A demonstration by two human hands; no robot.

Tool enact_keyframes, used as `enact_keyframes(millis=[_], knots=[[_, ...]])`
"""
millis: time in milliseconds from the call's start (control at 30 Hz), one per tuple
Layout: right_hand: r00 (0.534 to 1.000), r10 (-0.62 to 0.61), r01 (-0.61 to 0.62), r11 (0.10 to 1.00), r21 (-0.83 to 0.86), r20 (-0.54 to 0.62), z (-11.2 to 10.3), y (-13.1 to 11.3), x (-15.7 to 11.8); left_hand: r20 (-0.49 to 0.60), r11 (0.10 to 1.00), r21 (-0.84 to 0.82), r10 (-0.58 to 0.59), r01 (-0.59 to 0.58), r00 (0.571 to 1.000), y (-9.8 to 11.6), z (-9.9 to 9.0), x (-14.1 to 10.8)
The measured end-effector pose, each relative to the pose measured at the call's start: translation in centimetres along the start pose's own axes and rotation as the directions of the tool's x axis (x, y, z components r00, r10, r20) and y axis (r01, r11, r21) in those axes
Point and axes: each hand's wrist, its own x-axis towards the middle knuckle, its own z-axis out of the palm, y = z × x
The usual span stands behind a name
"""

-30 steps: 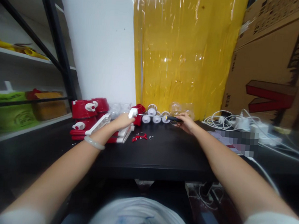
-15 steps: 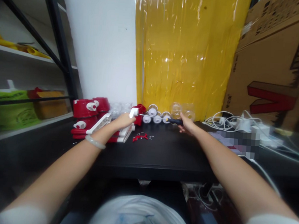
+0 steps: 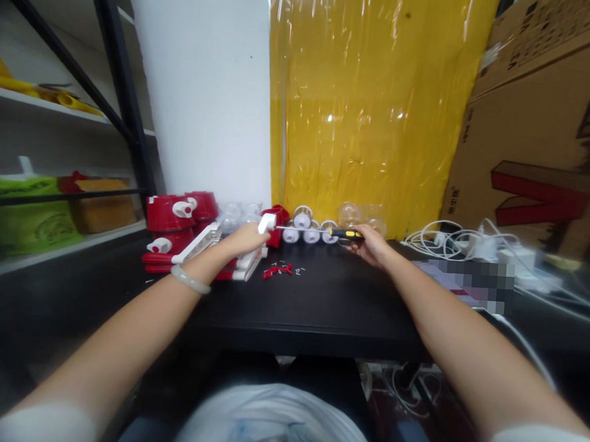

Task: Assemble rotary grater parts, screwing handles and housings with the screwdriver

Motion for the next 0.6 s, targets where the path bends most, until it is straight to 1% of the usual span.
enact_keyframes(millis=[167, 300, 400, 467, 533, 600], knots=[[0.999, -0.018, 0.018, 1.000, 0.001, -0.036, 0.0, -0.1, 0.3, 0.021, 1.000, 0.009, 0.002, -0.002, 1.000, 0.0, 0.0, 0.0], [0.995, -0.061, 0.060, 0.998, -0.004, -0.082, -0.7, -0.4, 0.7, 0.029, 1.000, -0.009, 0.007, -0.007, 1.000, 0.0, 0.0, 0.2], [0.987, -0.117, 0.112, 0.992, -0.055, -0.111, -1.5, -0.4, 1.2, 0.007, 1.000, 0.013, 0.013, -0.013, 1.000, -0.1, 0.0, 0.3], [0.982, -0.137, 0.124, 0.987, -0.102, -0.127, -2.1, -0.1, 1.8, 0.000, 1.000, 0.014, 0.009, -0.009, 1.000, 0.0, -0.1, 0.2], [0.980, -0.141, 0.118, 0.979, -0.166, -0.137, -2.7, 0.4, 2.5, 0.009, 1.000, -0.017, 0.008, -0.008, 1.000, 0.3, -0.2, 0.0], [0.979, -0.169, 0.137, 0.958, -0.252, -0.111, -3.4, 1.1, 3.3, 0.017, 0.998, -0.055, 0.009, -0.008, 1.000, 0.6, -0.3, -0.4]])
